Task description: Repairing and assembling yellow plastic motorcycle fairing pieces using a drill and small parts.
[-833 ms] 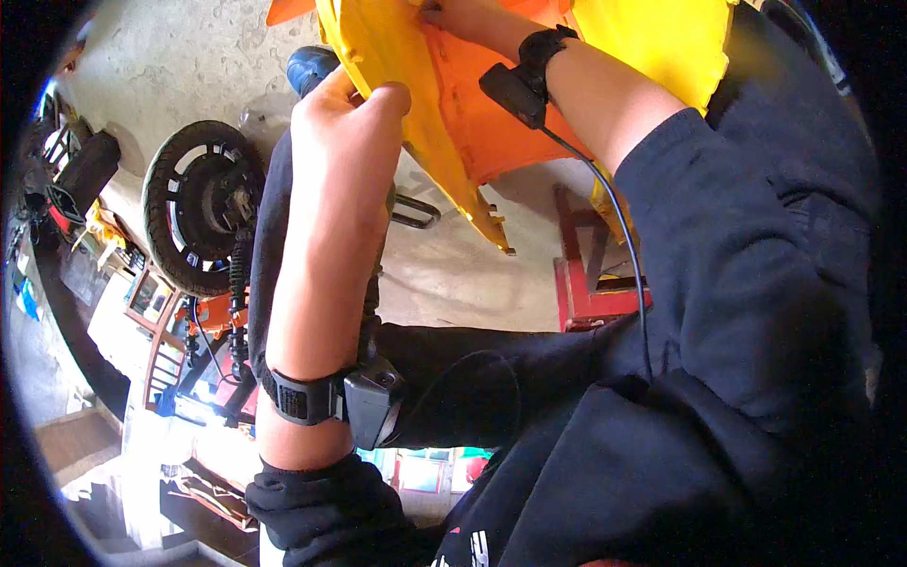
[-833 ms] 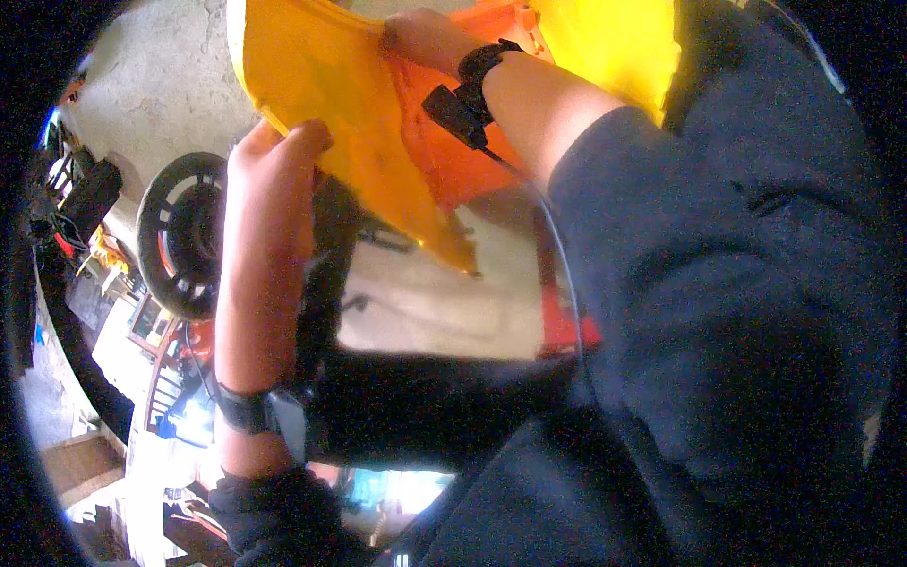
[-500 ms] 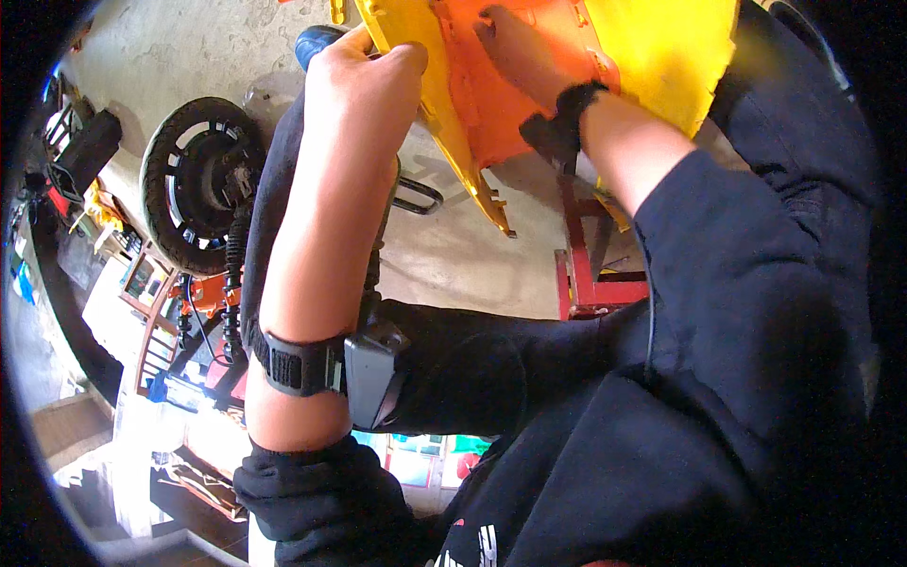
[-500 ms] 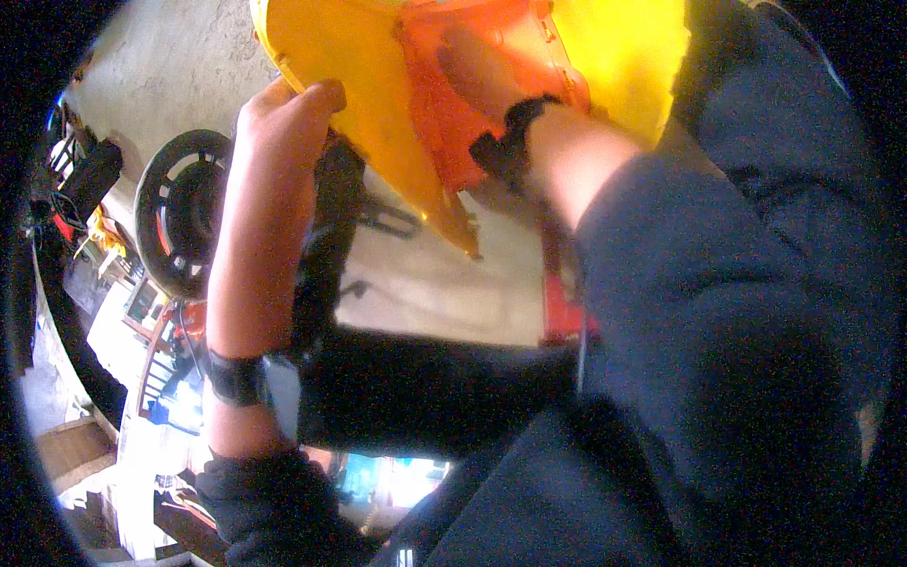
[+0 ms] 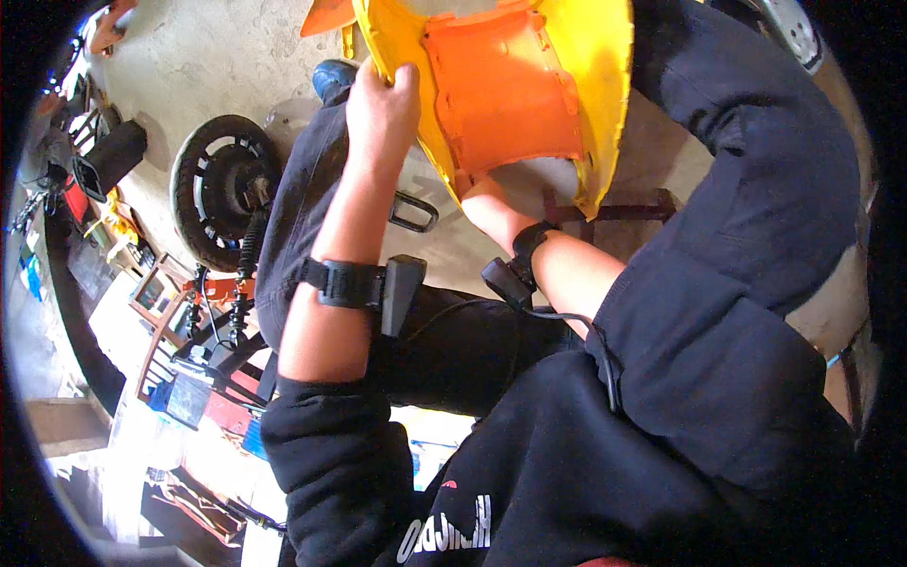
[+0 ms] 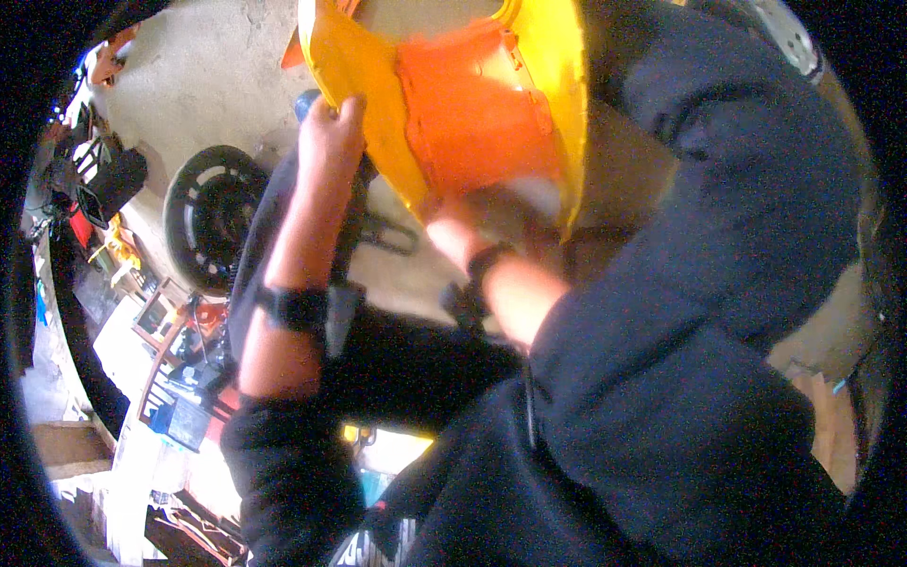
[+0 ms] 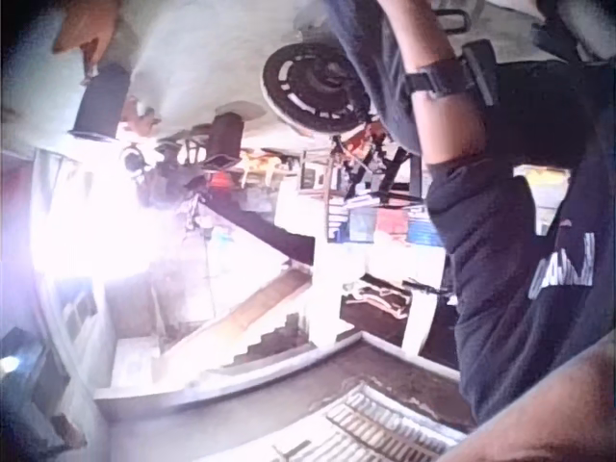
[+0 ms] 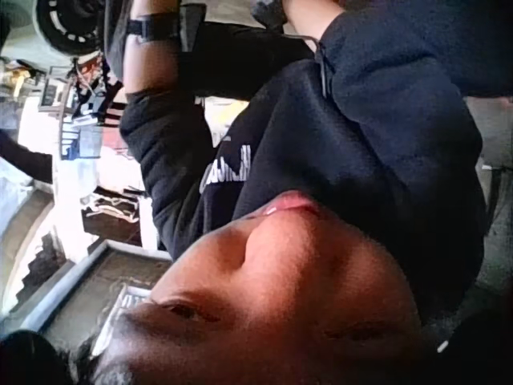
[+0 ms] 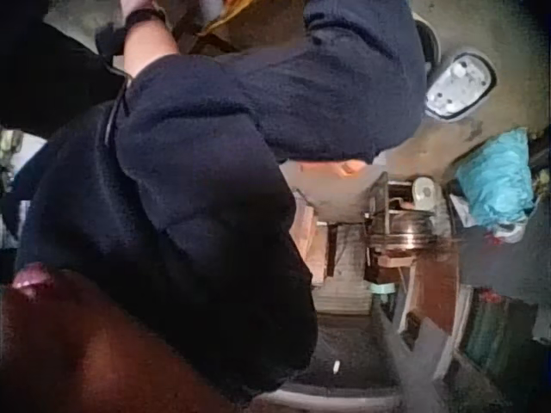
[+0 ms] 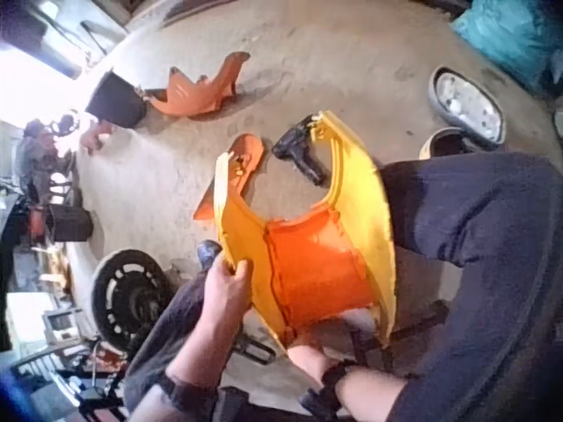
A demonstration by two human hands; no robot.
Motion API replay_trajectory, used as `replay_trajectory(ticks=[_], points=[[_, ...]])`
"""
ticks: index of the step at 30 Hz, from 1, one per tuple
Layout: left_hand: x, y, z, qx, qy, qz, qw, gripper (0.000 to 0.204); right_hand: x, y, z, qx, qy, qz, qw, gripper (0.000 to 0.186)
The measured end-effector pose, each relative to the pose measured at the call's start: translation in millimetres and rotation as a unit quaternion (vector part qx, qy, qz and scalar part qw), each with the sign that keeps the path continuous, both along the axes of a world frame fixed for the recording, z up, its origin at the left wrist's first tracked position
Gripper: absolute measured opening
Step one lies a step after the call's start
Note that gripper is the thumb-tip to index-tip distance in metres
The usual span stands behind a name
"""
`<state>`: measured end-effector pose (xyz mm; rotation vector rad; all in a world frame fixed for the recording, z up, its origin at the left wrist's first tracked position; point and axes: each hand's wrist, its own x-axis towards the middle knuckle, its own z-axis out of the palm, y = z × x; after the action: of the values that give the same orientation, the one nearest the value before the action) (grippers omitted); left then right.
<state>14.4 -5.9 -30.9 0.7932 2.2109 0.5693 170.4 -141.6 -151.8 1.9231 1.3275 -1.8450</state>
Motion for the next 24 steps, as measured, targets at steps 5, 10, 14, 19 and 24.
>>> replay_trajectory(ticks=[5,10,14,19,24], points=[[11.9,-62.8,-38.5,-0.040,-0.066,0.060,0.995,0.038,-1.9,20.0,30.9,-0.164,0.083,0.000,0.983,0.042],[68.1,-46.9,-6.8,-0.098,0.011,0.075,0.992,0.042,-4.3,35.0,49.5,0.091,0.339,-0.212,0.912,0.038],[41.7,-83.1,-32.8,-0.055,0.012,0.083,0.995,0.025,-2.2,36.7,49.9,0.029,0.209,0.040,0.977,0.040],[56.9,-67.0,-59.1,0.036,-0.050,0.130,0.990,0.024,14.7,27.7,-49.7,0.009,0.032,-0.044,0.998,0.043],[61.5,-80.0,-47.0,0.128,-0.137,0.272,0.944,0.024,8.6,39.8,-58.0,-0.106,0.019,-0.071,0.992,0.045]])
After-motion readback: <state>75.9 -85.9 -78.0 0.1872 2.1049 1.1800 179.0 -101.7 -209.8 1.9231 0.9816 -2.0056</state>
